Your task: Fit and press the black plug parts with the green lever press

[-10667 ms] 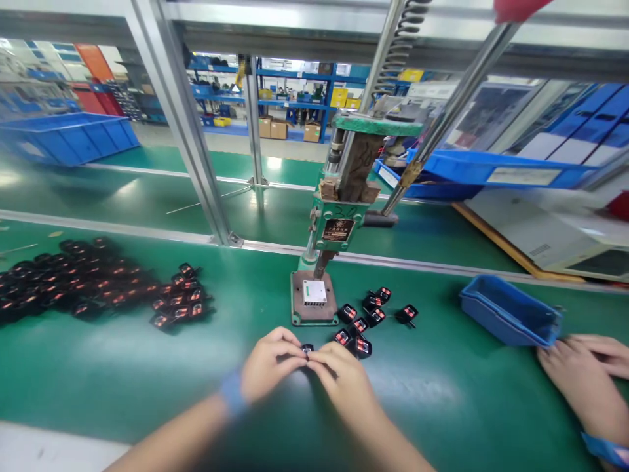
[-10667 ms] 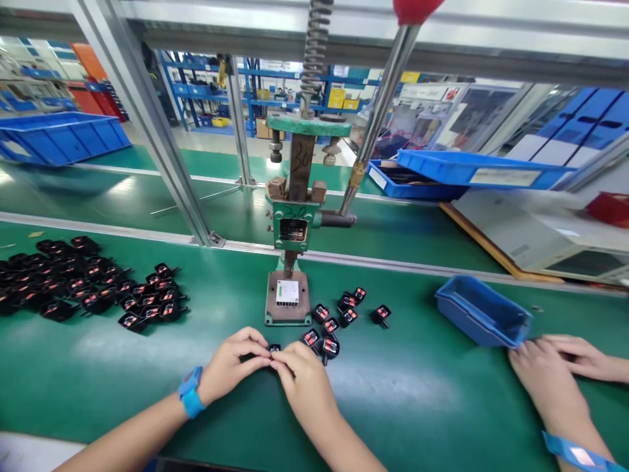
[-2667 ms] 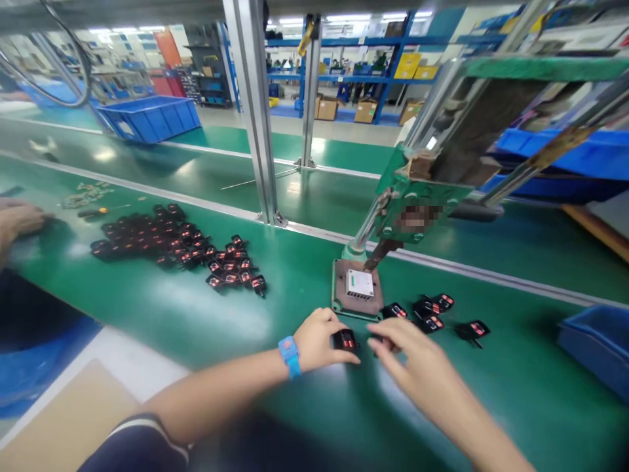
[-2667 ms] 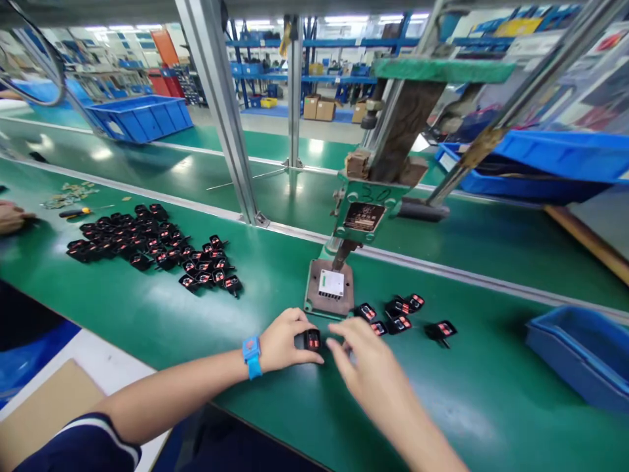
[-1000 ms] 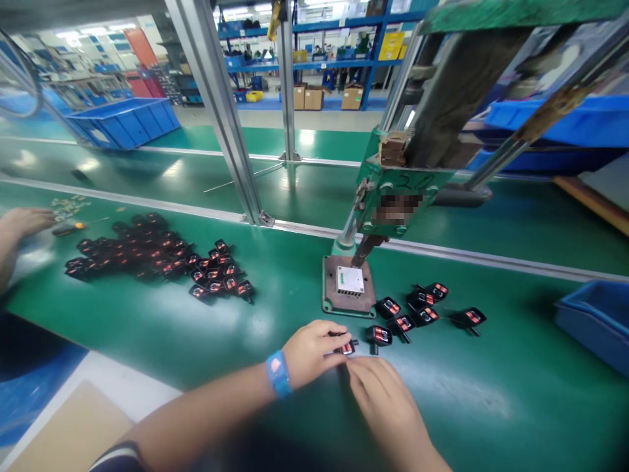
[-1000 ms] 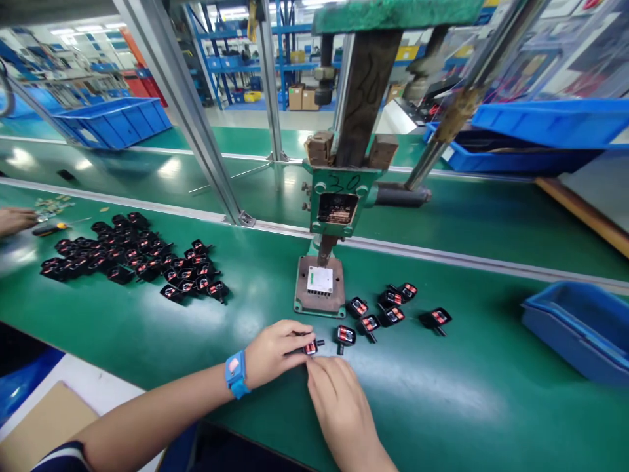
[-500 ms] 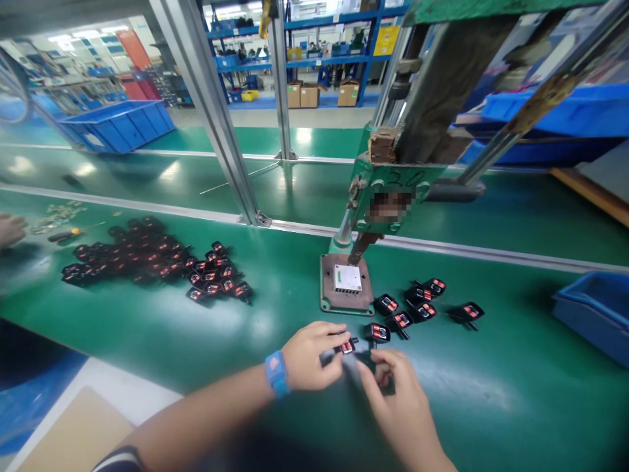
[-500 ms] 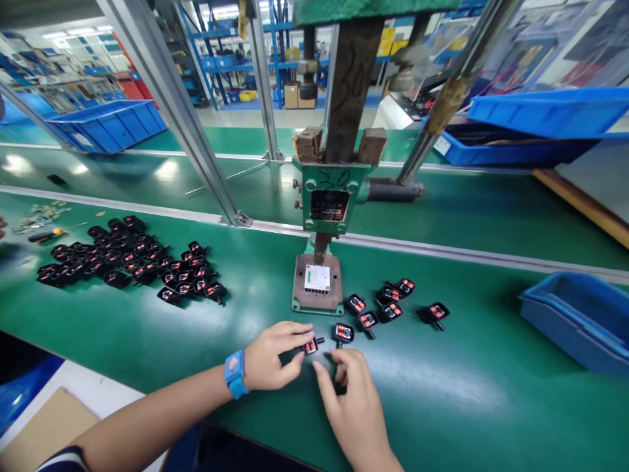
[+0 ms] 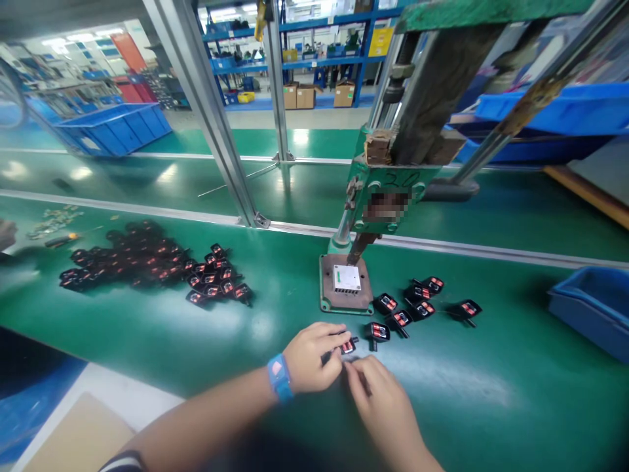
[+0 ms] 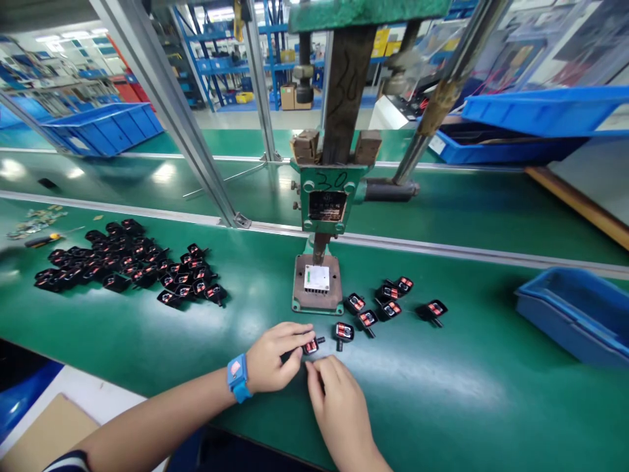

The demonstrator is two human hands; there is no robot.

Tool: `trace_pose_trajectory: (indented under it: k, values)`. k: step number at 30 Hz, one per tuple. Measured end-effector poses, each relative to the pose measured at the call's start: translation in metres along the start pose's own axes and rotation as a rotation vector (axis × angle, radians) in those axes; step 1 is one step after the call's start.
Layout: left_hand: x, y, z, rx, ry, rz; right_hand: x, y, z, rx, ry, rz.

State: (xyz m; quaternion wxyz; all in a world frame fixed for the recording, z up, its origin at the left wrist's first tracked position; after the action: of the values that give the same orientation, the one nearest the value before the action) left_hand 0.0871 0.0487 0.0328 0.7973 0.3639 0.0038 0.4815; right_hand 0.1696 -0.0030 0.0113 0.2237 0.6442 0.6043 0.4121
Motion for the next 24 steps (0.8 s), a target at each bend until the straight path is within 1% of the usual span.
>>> trace_pose_trajectory:
  k: [4, 6, 9, 10, 11, 12, 14, 15, 16, 18, 19, 20, 21, 22, 23, 24]
  values:
    - [0.003, 0.004, -0.001, -0.011, 0.023, 0.095, -0.003, -0.003, 0.011, -0.051, -0.036, -0.001]
    - [0.004, 0.001, -0.003, -0.005, 0.043, 0.105, -0.004, -0.002, 0.013, -0.119, -0.038, -0.021]
    - [0.003, -0.011, -0.008, 0.028, 0.082, 0.046, -0.005, 0.001, 0.019, -0.140, -0.054, -0.107]
    - [0.002, -0.013, -0.010, 0.046, 0.098, 0.023, -0.004, 0.006, 0.022, -0.125, -0.072, -0.111]
    - [0.000, -0.014, -0.013, 0.063, 0.113, 0.002, -0.003, 0.014, 0.026, -0.117, -0.093, -0.082]
    - [-0.002, -0.012, -0.017, 0.079, 0.129, -0.015, 0.000, 0.025, 0.030, -0.126, -0.114, -0.023]
    - [-0.009, -0.001, -0.030, 0.110, 0.163, -0.034, 0.006, 0.050, 0.036, -0.201, -0.134, 0.137]
    - [-0.012, 0.010, -0.039, 0.133, 0.188, -0.033, 0.010, 0.058, 0.036, -0.252, -0.121, 0.192]
    - [-0.015, 0.023, -0.050, 0.167, 0.221, -0.018, 0.015, 0.061, 0.035, -0.298, -0.095, 0.217]
    - [-0.021, 0.057, -0.071, 0.263, 0.294, 0.053, 0.024, 0.056, 0.031, -0.343, -0.024, 0.193]
    - [-0.022, 0.074, -0.076, 0.324, 0.313, 0.097, 0.028, 0.050, 0.028, -0.334, 0.012, 0.166]
    - [-0.022, 0.088, -0.077, 0.390, 0.312, 0.144, 0.030, 0.042, 0.024, -0.305, 0.048, 0.134]
    - [-0.020, 0.098, -0.073, 0.452, 0.290, 0.186, 0.031, 0.034, 0.019, -0.260, 0.083, 0.099]
    - [-0.018, 0.101, -0.066, 0.498, 0.249, 0.203, 0.031, 0.026, 0.014, -0.205, 0.118, 0.059]
    - [-0.015, 0.096, -0.056, 0.514, 0.196, 0.182, 0.031, 0.018, 0.006, -0.147, 0.156, 0.012]
    - [-0.012, 0.084, -0.046, 0.492, 0.143, 0.123, 0.030, 0.011, -0.001, -0.096, 0.194, -0.040]
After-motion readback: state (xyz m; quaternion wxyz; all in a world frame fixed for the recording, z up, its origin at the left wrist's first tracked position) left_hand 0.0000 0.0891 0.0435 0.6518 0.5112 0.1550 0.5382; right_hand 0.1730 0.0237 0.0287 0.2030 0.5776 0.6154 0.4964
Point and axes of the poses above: each hand's wrist, its own x-axis towards the middle knuckle, its own y-axis out of the back of the hand, z = x × y, the point moved 10 cm from there along x, towards the middle knuckle, and after that the axes turned 2 degrees about y, right-handed, at the moved point
